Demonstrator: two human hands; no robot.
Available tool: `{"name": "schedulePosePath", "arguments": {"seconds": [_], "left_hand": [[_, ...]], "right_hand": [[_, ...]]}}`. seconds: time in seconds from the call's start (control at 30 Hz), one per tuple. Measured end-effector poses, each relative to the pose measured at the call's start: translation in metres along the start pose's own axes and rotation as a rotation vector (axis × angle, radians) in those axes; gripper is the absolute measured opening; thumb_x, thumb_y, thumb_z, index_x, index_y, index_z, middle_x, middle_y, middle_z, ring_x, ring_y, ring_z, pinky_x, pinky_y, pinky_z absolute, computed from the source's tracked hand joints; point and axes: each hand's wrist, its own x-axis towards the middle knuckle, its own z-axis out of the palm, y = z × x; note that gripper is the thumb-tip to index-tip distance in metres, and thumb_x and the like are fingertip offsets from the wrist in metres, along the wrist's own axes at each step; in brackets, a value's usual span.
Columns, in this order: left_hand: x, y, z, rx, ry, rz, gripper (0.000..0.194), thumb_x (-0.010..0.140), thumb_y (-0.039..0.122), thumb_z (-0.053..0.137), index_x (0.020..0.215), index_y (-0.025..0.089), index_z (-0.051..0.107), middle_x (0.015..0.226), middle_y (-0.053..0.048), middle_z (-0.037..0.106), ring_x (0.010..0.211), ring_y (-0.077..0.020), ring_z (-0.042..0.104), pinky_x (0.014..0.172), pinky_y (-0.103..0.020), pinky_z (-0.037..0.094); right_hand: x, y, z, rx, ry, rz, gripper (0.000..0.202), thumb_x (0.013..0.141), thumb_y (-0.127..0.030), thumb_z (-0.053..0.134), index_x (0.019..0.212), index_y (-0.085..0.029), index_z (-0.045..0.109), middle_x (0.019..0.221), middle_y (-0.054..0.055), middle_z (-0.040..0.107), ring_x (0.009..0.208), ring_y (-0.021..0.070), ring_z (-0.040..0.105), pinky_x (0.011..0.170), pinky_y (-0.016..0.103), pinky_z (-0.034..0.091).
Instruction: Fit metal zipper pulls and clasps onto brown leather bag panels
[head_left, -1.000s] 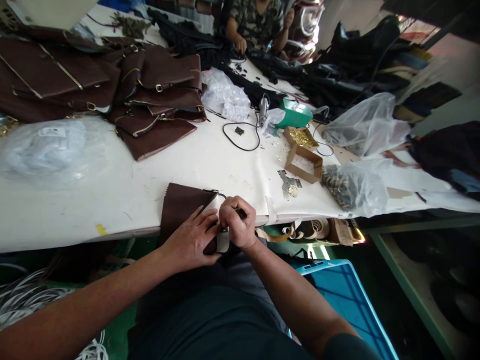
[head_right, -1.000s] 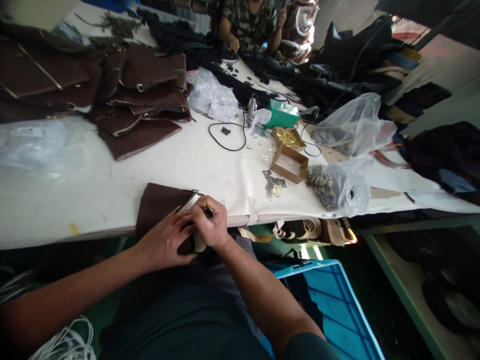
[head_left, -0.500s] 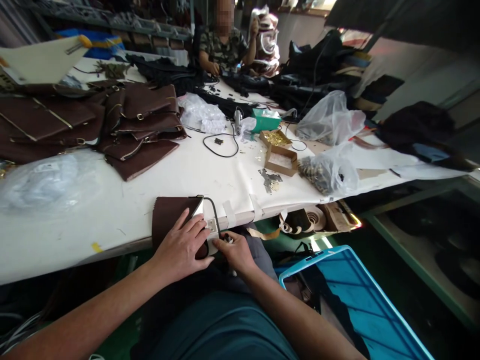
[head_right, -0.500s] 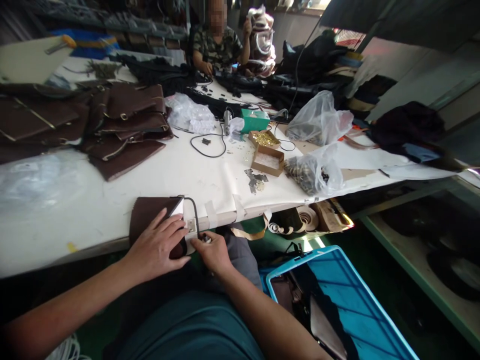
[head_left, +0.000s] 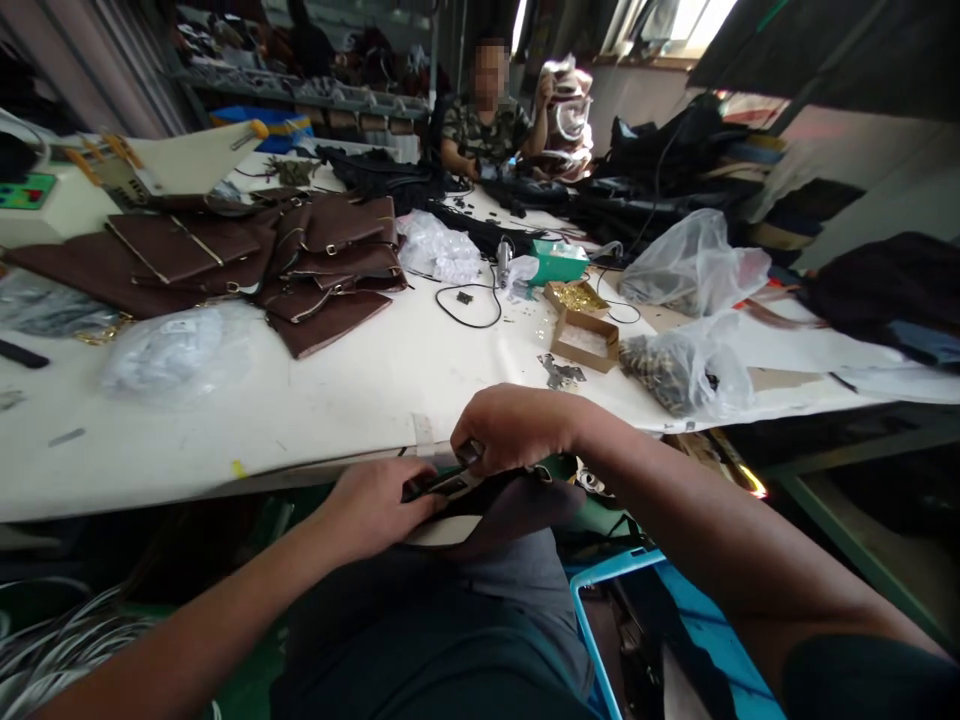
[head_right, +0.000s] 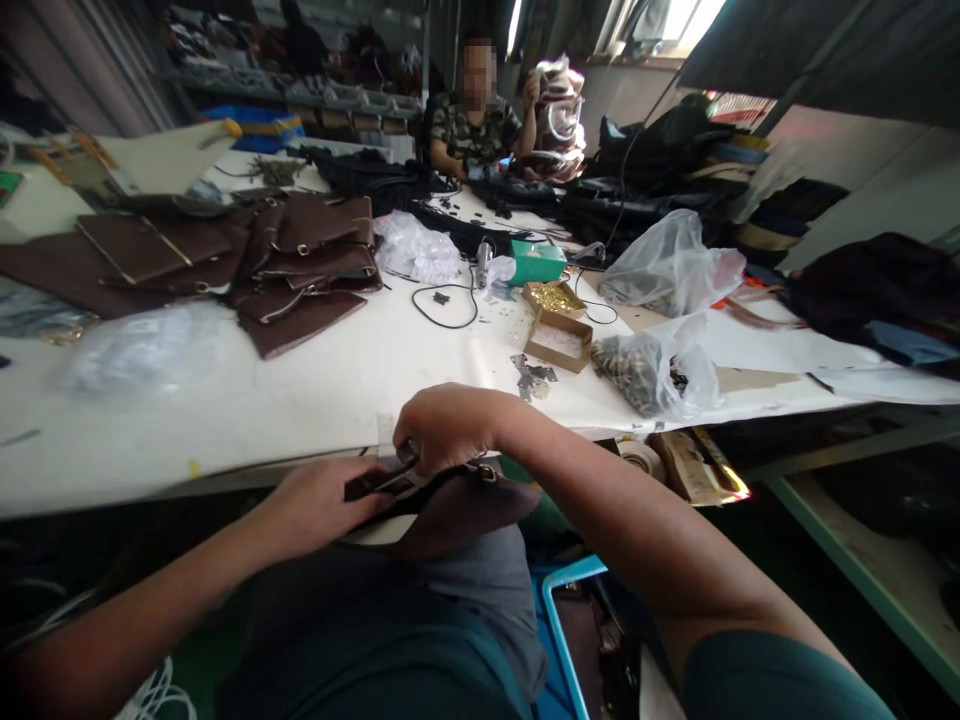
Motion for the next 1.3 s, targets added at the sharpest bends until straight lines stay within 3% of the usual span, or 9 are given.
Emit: {"name": "schedulePosePath", "arguments": {"seconds": [0.07, 0.17, 0.27, 0.33, 0.47, 0.57, 0.67, 0.87, 1.3], "left_hand": [[-0.005, -0.012, 0.025, -0.324, -0.072, -0.156, 0.03, 0.088, 0.05, 0.071, 0.075, 0.024, 0.076, 0.07, -0.002, 0.073, 0.067, -0.0247, 0.066, 0.062, -0.029, 0.044], [-0.012, -0.022, 0.055, -0.668, 0.069, -0.359, 0.039, 0.082, 0.057, 0.075, 0.07, 0.02, 0.076, 0.07, -0.003, 0.071, 0.069, -0.025, 0.062, 0.062, -0.028, 0.04], [-0.013, -0.025, 0.076, -0.747, 0.168, -0.481, 0.044, 0.083, 0.061, 0.072, 0.072, 0.018, 0.075, 0.065, -0.003, 0.067, 0.065, -0.023, 0.057, 0.06, -0.029, 0.037], [-0.01, -0.024, 0.087, -0.814, 0.209, -0.531, 0.048, 0.083, 0.064, 0.071, 0.073, 0.016, 0.075, 0.063, -0.002, 0.065, 0.063, -0.0214, 0.055, 0.059, -0.029, 0.036], [-0.002, -0.026, 0.104, -0.965, 0.288, -0.595, 0.054, 0.08, 0.07, 0.072, 0.074, 0.016, 0.072, 0.064, -0.001, 0.065, 0.065, -0.0205, 0.056, 0.062, -0.029, 0.039], [0.002, -0.03, 0.11, -1.053, 0.353, -0.661, 0.054, 0.077, 0.07, 0.075, 0.076, 0.016, 0.073, 0.068, -0.002, 0.069, 0.068, -0.0215, 0.06, 0.064, -0.029, 0.042], [0.004, -0.031, 0.112, -1.141, 0.386, -0.732, 0.054, 0.074, 0.069, 0.08, 0.078, 0.016, 0.075, 0.07, -0.003, 0.072, 0.07, -0.0226, 0.064, 0.065, -0.03, 0.046], [0.009, -0.022, 0.108, -1.36, 0.392, -0.812, 0.049, 0.07, 0.062, 0.085, 0.085, 0.016, 0.079, 0.07, -0.004, 0.075, 0.068, -0.0249, 0.07, 0.066, -0.033, 0.053], [0.013, -0.019, 0.108, -1.462, 0.411, -0.833, 0.048, 0.069, 0.053, 0.089, 0.096, 0.015, 0.081, 0.078, -0.007, 0.08, 0.07, -0.0282, 0.075, 0.068, -0.037, 0.057]], "right_hand": [[0.016, 0.005, 0.006, -0.015, -0.015, -0.012, 0.023, 0.059, -0.007, 0.086, 0.056, -0.025, 0.073, 0.043, -0.011, 0.051, 0.043, 0.0083, 0.03, 0.053, 0.03, 0.022], [0.036, 0.016, 0.016, 0.018, 0.107, 0.008, 0.025, 0.057, -0.008, 0.09, 0.057, -0.024, 0.071, 0.045, -0.01, 0.052, 0.044, 0.0082, 0.032, 0.051, 0.028, 0.022], [0.048, 0.013, 0.023, 0.217, 0.427, 0.011, 0.022, 0.073, -0.027, 0.091, 0.066, -0.022, 0.071, 0.055, -0.008, 0.057, 0.05, 0.009, 0.041, 0.052, 0.025, 0.028], [0.053, 0.002, 0.03, 0.462, 0.651, -0.009, 0.037, 0.09, -0.048, 0.079, 0.07, -0.02, 0.066, 0.059, -0.005, 0.057, 0.054, 0.0104, 0.047, 0.054, 0.024, 0.034], [0.064, -0.012, 0.058, 0.892, 0.776, -0.025, 0.054, 0.099, -0.067, 0.064, 0.07, -0.021, 0.058, 0.06, -0.002, 0.06, 0.055, 0.0131, 0.056, 0.056, 0.026, 0.046], [0.068, 0.002, 0.084, 0.944, 0.805, 0.067, 0.054, 0.097, -0.067, 0.066, 0.069, -0.021, 0.058, 0.061, -0.001, 0.062, 0.056, 0.0138, 0.058, 0.057, 0.027, 0.048], [0.067, 0.019, 0.103, 0.878, 0.967, 0.154, 0.052, 0.099, -0.063, 0.067, 0.069, -0.022, 0.057, 0.06, -0.001, 0.06, 0.056, 0.0141, 0.056, 0.059, 0.028, 0.048], [0.075, 0.022, 0.117, 0.762, 1.165, 0.113, 0.044, 0.102, -0.056, 0.066, 0.073, -0.024, 0.058, 0.062, -0.002, 0.059, 0.059, 0.0152, 0.053, 0.063, 0.031, 0.046], [0.092, 0.025, 0.116, 0.888, 1.126, 0.165, 0.047, 0.102, -0.06, 0.063, 0.071, -0.025, 0.053, 0.059, -0.002, 0.056, 0.055, 0.0154, 0.054, 0.058, 0.031, 0.047]]}}
